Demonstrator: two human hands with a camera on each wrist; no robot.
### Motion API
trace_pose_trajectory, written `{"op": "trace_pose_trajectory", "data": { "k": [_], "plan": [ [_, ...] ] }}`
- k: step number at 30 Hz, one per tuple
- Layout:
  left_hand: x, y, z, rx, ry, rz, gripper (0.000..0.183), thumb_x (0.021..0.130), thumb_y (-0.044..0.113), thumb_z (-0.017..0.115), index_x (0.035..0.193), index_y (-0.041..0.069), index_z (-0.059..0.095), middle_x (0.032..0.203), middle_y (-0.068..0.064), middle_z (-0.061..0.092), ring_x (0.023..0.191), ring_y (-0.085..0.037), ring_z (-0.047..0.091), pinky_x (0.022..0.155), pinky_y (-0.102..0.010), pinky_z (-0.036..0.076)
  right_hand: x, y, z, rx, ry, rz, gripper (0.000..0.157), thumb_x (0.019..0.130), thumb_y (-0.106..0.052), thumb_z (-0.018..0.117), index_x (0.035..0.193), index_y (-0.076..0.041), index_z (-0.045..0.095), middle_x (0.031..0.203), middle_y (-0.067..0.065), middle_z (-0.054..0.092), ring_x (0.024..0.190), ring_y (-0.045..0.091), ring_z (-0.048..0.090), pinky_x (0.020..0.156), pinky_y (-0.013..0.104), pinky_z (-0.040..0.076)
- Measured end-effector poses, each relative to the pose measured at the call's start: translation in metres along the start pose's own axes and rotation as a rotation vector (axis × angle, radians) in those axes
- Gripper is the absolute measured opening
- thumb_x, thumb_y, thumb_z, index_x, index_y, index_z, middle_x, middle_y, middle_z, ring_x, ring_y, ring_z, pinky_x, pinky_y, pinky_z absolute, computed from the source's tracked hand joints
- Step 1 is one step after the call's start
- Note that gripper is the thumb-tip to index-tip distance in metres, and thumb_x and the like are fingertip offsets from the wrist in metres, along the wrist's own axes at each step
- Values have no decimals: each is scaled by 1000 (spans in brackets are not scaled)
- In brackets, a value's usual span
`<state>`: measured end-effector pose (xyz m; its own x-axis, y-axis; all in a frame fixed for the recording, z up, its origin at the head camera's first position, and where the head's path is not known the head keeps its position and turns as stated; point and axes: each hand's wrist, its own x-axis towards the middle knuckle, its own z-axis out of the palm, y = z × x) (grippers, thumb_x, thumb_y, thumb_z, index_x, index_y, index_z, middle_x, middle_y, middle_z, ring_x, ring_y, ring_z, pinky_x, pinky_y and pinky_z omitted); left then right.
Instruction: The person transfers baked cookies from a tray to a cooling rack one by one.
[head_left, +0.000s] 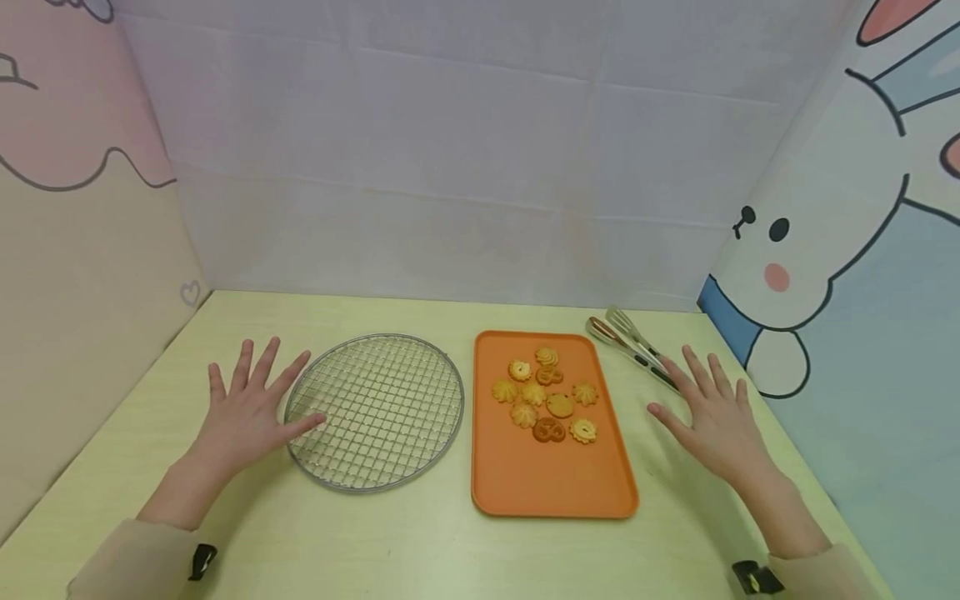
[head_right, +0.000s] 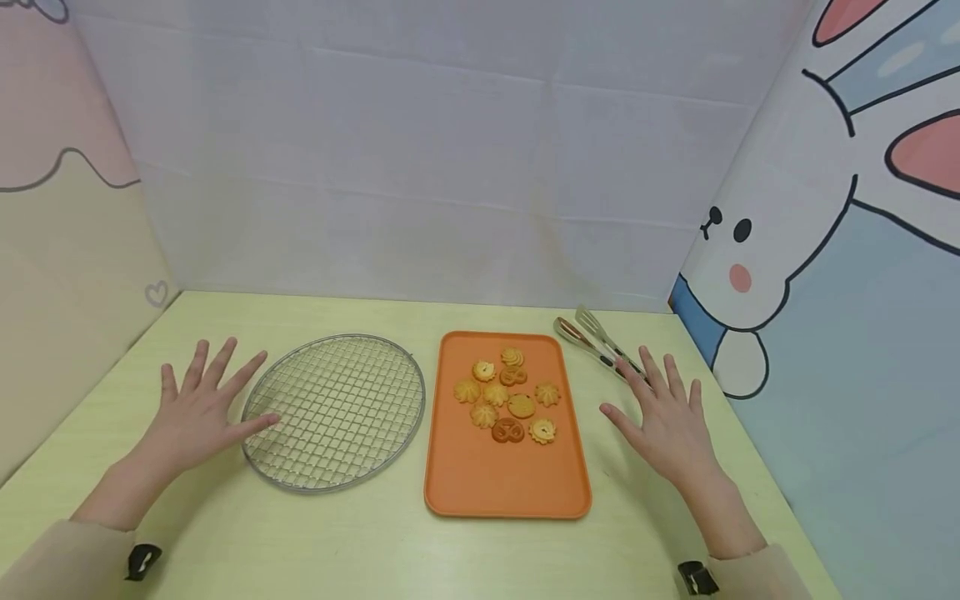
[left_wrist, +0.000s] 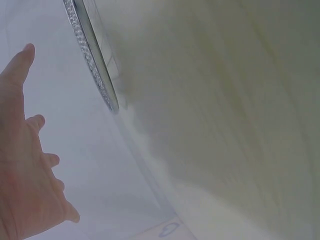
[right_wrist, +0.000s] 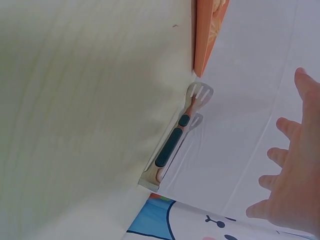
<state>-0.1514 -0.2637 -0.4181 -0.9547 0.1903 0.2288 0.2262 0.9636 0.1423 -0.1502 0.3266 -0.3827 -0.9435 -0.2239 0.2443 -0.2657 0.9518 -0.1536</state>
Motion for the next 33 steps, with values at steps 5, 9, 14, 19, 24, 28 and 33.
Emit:
{"op": "trace_pose_trajectory", "data": {
  "k": [5, 9, 14, 19, 24, 28, 33],
  "plan": [
    [7, -5, 5, -9, 22, 17, 90, 82, 66, 56, 152, 27, 15, 157, -16, -3, 141, -34, -19, 104, -66, -10, 5, 1, -1, -6, 19, -4, 73, 91, -51, 54, 151, -23, 22, 156, 16, 12, 143, 41, 1, 102, 71, 5],
    [15, -12, 9, -36, 22, 24, 90, 82, 64, 57, 152, 26, 15, 157, -17, 1, 142, -36, -15, 106, -65, -6, 12, 4, -1, -7, 37, -16, 75, 90, -49, 57, 151, -21, 22, 156, 17, 14, 142, 42, 4, 100, 72, 12],
    [25, -20, 11, -124, 1, 29, 95, 80, 59, 64, 153, 23, 14, 156, -21, 6, 141, -44, -5, 104, -69, 4, 25, 13, 3, 7, 87, -66, 76, 88, -42, 63, 149, -14, 27, 153, 20, 21, 140, 44, 11, 103, 65, 18],
    [34, -24, 12, -219, -46, 30, 101, 77, 53, 71, 153, 18, 13, 151, -28, 17, 135, -53, 14, 99, -71, 17, 39, 23, 9, 11, 119, -114, 75, 84, -33, 70, 145, -8, 34, 148, 25, 30, 136, 46, 21, 107, 57, 22],
    [41, -28, 13, -279, -144, 18, 103, 77, 51, 72, 153, 14, 12, 146, -32, 24, 128, -56, 25, 96, -70, 25, 49, 33, 15, 37, 71, -102, 75, 83, -32, 71, 145, -7, 35, 146, 25, 31, 133, 49, 26, 98, 65, 28],
    [46, -33, 15, -336, -207, 16, 104, 78, 47, 74, 152, 10, 11, 141, -34, 31, 123, -54, 33, 96, -68, 29, 57, 42, 20, 79, 11, -90, 76, 83, -30, 72, 144, -6, 34, 146, 26, 30, 130, 51, 27, 97, 67, 28],
    [52, -39, 22, -406, -256, 5, 101, 77, 38, 77, 150, 3, 17, 127, -30, 46, 103, -41, 53, 85, -54, 43, 66, 51, 23, 128, -49, -83, 75, 84, -25, 72, 143, 0, 33, 144, 31, 29, 128, 54, 27, 99, 65, 25]
  ]
}}
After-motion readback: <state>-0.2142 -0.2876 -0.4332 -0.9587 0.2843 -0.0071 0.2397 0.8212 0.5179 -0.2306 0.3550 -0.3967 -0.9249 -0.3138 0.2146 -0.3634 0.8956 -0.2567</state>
